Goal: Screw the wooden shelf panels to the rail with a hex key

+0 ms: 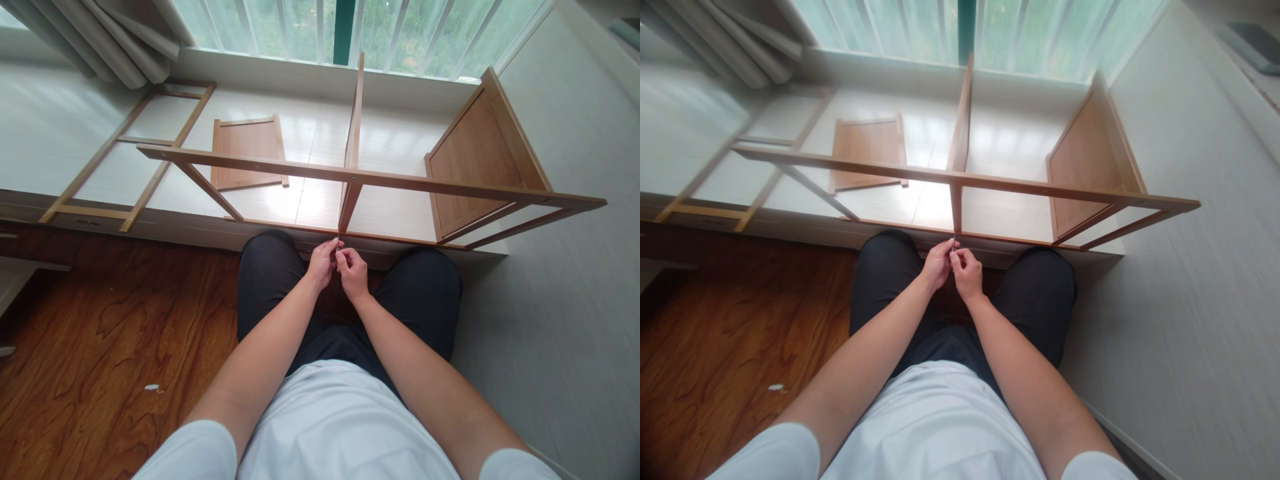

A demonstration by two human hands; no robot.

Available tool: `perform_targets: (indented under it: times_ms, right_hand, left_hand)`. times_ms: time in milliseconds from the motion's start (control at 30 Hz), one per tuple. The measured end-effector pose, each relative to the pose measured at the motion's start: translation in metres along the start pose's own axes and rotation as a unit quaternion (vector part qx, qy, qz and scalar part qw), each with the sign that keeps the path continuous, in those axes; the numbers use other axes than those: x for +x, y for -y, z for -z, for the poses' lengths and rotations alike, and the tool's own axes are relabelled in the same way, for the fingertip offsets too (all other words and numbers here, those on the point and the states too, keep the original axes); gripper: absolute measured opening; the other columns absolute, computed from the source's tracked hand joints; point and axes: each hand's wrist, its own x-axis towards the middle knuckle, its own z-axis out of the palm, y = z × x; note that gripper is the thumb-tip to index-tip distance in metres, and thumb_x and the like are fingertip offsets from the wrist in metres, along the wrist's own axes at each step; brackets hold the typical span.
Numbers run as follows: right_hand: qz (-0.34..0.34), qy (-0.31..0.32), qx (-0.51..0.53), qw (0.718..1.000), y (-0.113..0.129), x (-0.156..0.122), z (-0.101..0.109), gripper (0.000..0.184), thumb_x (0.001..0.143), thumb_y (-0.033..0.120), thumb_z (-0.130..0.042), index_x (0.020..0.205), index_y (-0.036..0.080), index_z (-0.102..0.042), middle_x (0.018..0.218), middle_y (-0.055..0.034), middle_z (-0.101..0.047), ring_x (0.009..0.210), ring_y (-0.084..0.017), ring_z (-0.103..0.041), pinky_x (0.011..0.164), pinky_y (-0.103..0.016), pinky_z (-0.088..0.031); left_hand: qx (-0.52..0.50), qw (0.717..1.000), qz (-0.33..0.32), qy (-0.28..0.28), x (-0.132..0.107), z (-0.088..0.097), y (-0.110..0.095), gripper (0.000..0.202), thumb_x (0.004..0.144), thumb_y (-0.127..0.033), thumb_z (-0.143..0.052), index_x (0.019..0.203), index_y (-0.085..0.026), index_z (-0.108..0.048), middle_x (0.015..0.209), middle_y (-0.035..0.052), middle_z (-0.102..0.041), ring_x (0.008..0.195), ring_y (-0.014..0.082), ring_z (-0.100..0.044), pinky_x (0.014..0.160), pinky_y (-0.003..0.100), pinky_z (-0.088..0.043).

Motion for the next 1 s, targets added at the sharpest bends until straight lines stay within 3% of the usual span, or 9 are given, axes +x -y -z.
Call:
perform_targets:
  times_ms: [467, 1000]
  right_hand:
    - [-0.03, -0.014, 0.025, 0.999, 0.0039, 0.0015, 0.0003, 0.031, 0.096, 0.048, -0.055, 0.082, 0.022, -0.063, 0.06, 0.0042, -0.056, 0.056, -0.014, -0.052, 0.061, -0.027, -0.043]
    - [-0.054, 0.003, 0.1, 0.994, -0.0001, 0.0012, -0.0033, 0.033, 0.094, 0.055, -0.06, 0.087, 0.023, -0.059, 0.058, 0.0062, -0.053, 0.05, -0.012, -0.047, 0.052, -0.025, -0.041]
  left_hand:
    - [0.003, 1.0, -0.001, 0.01, -0.0001, 0.0002, -0.0004, 0.022, 0.103, -0.032, -0.069, 0.093, -0.013, -0.065, 0.076, -0.0044, -0.059, 0.06, 0.0064, -0.055, 0.051, 0.017, -0.046]
    - [0.006, 1.0, -0.009, 0.022, -0.0001, 0.0028, 0.0024, 0.023, 0.103, -0.032, -0.069, 0.091, -0.013, -0.065, 0.072, -0.0056, -0.057, 0.056, 0.0052, -0.052, 0.047, 0.016, -0.042]
